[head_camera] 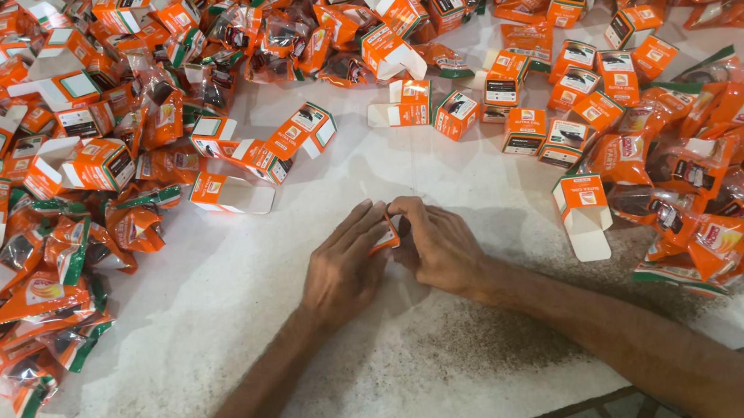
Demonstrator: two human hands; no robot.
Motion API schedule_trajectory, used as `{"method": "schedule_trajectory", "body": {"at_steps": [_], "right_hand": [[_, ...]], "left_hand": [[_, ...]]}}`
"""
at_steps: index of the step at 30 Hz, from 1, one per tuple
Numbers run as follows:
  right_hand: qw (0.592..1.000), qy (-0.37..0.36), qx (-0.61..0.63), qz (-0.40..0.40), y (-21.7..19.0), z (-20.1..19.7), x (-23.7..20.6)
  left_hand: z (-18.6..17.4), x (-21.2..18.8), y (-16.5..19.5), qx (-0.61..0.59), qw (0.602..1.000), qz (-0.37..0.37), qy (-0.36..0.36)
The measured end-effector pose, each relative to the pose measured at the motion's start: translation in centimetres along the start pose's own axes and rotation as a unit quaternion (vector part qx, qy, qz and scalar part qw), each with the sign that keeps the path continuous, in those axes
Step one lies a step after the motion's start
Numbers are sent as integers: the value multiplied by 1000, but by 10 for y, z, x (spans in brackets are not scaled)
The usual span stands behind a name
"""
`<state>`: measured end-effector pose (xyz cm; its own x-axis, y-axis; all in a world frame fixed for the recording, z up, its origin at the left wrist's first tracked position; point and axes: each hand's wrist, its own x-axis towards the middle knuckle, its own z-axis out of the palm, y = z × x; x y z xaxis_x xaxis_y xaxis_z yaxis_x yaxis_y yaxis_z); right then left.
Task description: The person picks up small orange product sachets from a large pile on the table and places them one at a time into small open paper boxes, folding the box flaps closed. They repeat this packing cycle continuously, working through the pile of sachets and boxes on the table.
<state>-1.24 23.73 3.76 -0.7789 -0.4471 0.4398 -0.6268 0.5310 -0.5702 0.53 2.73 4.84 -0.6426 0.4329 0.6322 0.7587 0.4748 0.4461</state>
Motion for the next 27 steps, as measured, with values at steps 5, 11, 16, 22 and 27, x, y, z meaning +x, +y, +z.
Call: {"method": "schedule_trajectory", "body": {"at_steps": [5, 11, 16, 22, 27], "right_hand": [[1000, 2, 10, -15, 0, 2, 1], [1000, -7, 4, -17, -3, -2, 2], [992, -19, 5, -122, 1, 3, 3], [971, 123, -191, -67, 24, -20, 18], [970, 101, -197, -105, 26, -17, 18]], "left_hand": [[8, -3, -5, -120, 990, -68, 30], [-2, -5, -2, 3, 999, 25, -43], [-8, -8, 5, 60, 998, 9, -29], [-8, -20, -20, 83, 993, -43, 70], [-21, 24, -87, 218, 961, -109, 133]]}}
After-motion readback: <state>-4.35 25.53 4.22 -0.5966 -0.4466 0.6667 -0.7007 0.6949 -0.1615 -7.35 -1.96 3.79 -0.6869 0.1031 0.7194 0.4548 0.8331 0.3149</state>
